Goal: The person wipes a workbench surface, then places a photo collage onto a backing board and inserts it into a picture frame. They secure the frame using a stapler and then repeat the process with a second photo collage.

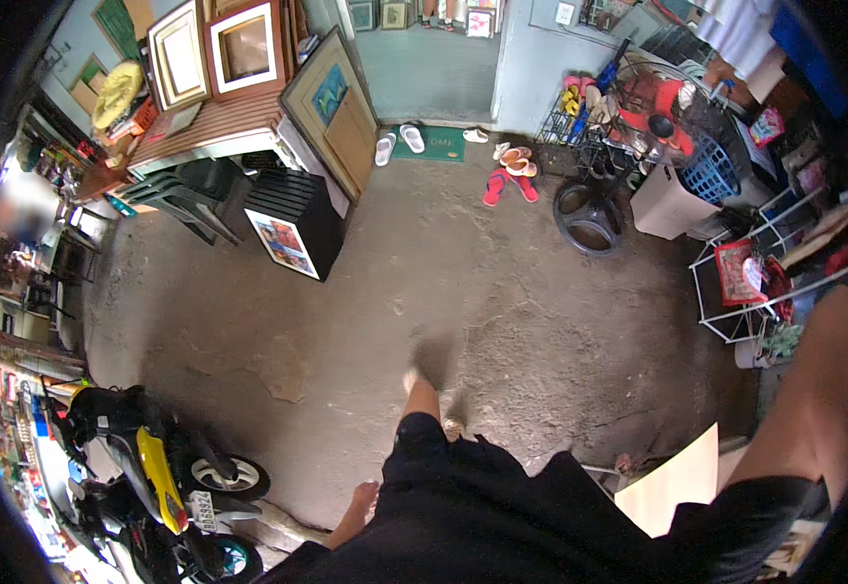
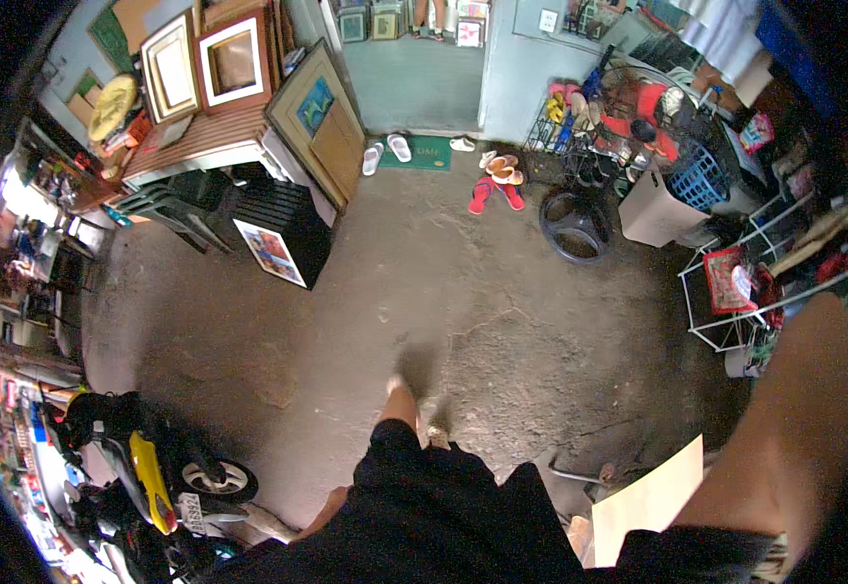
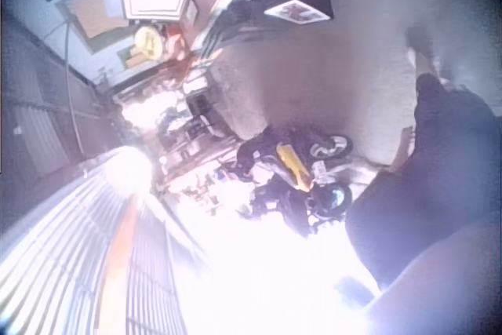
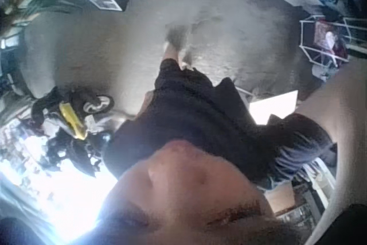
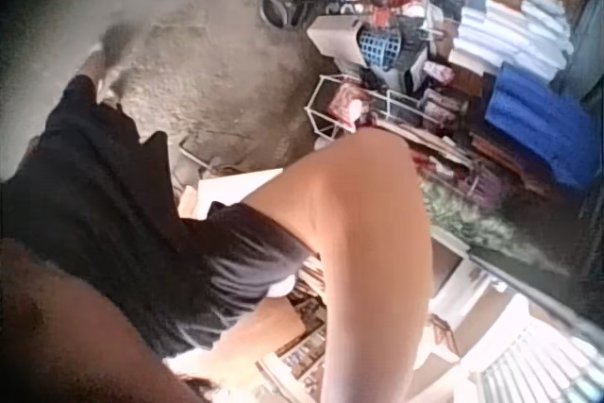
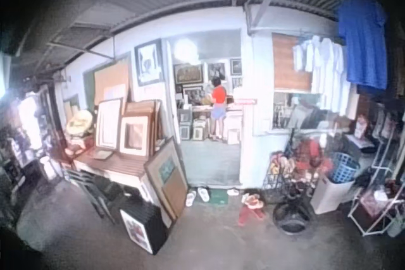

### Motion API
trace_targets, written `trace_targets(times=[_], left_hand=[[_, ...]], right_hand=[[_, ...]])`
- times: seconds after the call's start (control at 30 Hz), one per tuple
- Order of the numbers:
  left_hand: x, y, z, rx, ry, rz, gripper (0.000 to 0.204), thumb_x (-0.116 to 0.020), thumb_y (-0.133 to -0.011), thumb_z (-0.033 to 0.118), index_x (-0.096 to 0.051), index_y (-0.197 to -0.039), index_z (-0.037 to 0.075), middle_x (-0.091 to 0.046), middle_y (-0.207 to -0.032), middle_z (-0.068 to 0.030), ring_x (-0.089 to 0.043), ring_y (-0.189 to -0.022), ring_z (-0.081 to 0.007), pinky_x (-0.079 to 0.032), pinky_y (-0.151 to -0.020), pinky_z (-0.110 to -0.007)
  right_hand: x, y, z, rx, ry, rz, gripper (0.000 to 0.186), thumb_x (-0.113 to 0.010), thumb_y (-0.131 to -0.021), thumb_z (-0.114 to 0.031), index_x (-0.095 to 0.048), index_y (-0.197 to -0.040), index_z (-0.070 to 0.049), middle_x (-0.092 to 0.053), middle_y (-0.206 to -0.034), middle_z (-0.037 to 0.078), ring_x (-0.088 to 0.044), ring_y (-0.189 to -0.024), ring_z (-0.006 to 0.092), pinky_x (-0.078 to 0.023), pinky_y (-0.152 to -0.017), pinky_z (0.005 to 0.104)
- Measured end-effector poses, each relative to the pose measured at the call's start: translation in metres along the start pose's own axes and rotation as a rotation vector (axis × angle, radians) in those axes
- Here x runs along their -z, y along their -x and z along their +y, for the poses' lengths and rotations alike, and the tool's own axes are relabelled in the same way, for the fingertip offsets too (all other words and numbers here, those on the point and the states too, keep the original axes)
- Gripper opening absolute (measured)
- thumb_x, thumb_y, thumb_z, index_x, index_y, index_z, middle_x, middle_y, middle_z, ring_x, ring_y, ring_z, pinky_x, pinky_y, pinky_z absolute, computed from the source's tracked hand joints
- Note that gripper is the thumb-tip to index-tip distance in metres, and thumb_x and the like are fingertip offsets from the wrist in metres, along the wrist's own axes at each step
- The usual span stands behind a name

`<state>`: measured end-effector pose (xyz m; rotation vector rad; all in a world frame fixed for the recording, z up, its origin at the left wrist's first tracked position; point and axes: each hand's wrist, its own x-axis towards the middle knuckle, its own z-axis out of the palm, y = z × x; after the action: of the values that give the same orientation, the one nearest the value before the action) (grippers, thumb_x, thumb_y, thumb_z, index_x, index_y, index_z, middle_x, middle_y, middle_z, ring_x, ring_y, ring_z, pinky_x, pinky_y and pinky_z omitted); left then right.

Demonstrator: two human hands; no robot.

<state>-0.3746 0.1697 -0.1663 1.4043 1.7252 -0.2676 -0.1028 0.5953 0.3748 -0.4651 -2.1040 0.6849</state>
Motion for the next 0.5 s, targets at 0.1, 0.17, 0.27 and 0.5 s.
trace_targets(times=[0.1,0.17,0.27,0.5], left_hand=[[0.030,-0.037,0.008,0.203,0.291,-0.181,0.028,-0.050,-0.096,0.031,-0.066,-0.102,0.009,-0.066,-0.078,-0.0155,-0.067,-0.078,-0.0283,-0.053,-0.069,-0.044],[0.047,-0.059,0.008,0.431,0.519,-0.288,0.032,-0.050,-0.094,0.034,-0.066,-0.104,0.008,-0.067,-0.081,-0.0161,-0.067,-0.082,-0.0290,-0.052,-0.072,-0.044],[0.126,-0.170,0.023,0.494,0.640,-0.268,0.037,-0.051,-0.092,0.037,-0.066,-0.108,0.007,-0.068,-0.087,-0.0169,-0.067,-0.087,-0.0300,-0.052,-0.076,-0.045],[0.447,-0.471,0.078,0.368,0.662,0.357,0.050,-0.055,-0.085,0.043,-0.064,-0.115,0.004,-0.070,-0.098,-0.0189,-0.067,-0.093,-0.0329,-0.051,-0.080,-0.046]], right_hand=[[0.025,-0.042,0.040,0.128,0.087,0.049,0.035,-0.062,-0.091,-0.025,-0.060,-0.113,0.002,-0.064,-0.102,0.015,-0.062,-0.090,0.0266,-0.050,-0.081,0.0368],[0.044,-0.065,0.075,0.141,0.149,0.111,0.035,-0.062,-0.091,-0.025,-0.060,-0.114,0.002,-0.064,-0.103,0.016,-0.062,-0.091,0.0269,-0.050,-0.082,0.0369],[0.079,-0.128,0.119,0.166,0.305,0.251,0.037,-0.062,-0.091,-0.024,-0.060,-0.116,0.002,-0.064,-0.104,0.016,-0.062,-0.092,0.0273,-0.050,-0.083,0.0371],[0.104,-0.151,0.316,-0.857,0.360,-0.189,0.047,-0.059,-0.094,-0.032,-0.055,-0.127,0.002,-0.061,-0.120,0.021,-0.063,-0.103,0.0319,-0.051,-0.089,0.0410]])
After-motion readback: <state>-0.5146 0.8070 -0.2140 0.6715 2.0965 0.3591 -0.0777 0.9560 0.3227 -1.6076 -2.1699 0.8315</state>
